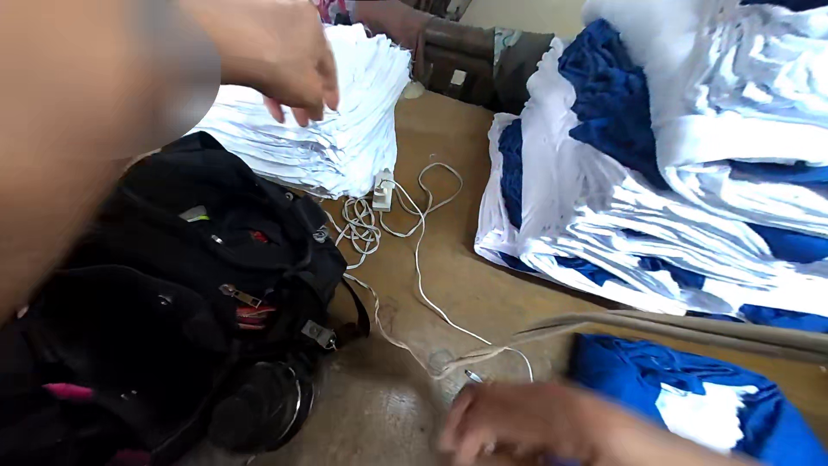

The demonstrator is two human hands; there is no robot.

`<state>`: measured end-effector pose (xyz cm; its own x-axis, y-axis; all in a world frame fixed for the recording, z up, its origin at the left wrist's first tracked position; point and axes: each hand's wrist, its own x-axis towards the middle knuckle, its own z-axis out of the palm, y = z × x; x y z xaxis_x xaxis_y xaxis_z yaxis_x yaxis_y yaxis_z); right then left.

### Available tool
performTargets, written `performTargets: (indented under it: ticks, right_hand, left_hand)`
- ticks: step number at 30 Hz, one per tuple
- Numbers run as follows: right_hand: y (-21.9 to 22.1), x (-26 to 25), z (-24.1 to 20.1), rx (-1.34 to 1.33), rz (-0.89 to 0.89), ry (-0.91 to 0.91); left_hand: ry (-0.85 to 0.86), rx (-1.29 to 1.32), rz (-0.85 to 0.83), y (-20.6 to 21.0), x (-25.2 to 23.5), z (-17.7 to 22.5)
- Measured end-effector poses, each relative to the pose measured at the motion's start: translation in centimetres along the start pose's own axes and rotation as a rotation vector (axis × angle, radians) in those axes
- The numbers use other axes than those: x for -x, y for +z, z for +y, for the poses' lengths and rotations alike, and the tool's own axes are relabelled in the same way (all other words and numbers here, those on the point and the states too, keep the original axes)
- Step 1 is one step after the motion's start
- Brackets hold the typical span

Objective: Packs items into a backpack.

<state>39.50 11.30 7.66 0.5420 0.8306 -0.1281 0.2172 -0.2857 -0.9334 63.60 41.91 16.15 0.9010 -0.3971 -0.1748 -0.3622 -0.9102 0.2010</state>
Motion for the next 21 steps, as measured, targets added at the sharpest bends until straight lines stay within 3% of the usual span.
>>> performTargets:
  ticks: [2,5,8,13,17,18,21]
  right_hand:
    - [-4.3,0.7,2.4,-0.042,0.195,0.19]
    - [-9.4,-3.0,5.4,0.267,0.435,0.496]
    - [-13.0,-9.5,9.7,0.536,0.556,0.586]
    - [-15.5,-21.4,13.7,0.815,0.534,0.484]
    - [-16.1,-27.5,17.8,0.815,0.431,0.306]
    - [-16.1,-28.1,18.8,0.82,0.382,0.305]
    - [-15.9,-27.6,20.7,0.856,0.319,0.321]
  left_hand:
    - [-0.156,-0.079,-0.161,1.3,-2.5,4.6]
    - [-0.056,-0.072,-0.118,6.8,-8.2,3.9]
    - [-0.233,0.078,-0.139,12.6,-10.3,5.0]
    - [-0.663,0.501,-0.07,19.3,-12.4,4.8]
    - [-0.871,0.876,0.246,23.7,-12.9,4.2]
    - [-0.852,0.942,0.312,25.4,-13.2,3.6]
    - [-0.564,0.844,0.325,28.8,-13.3,2.6]
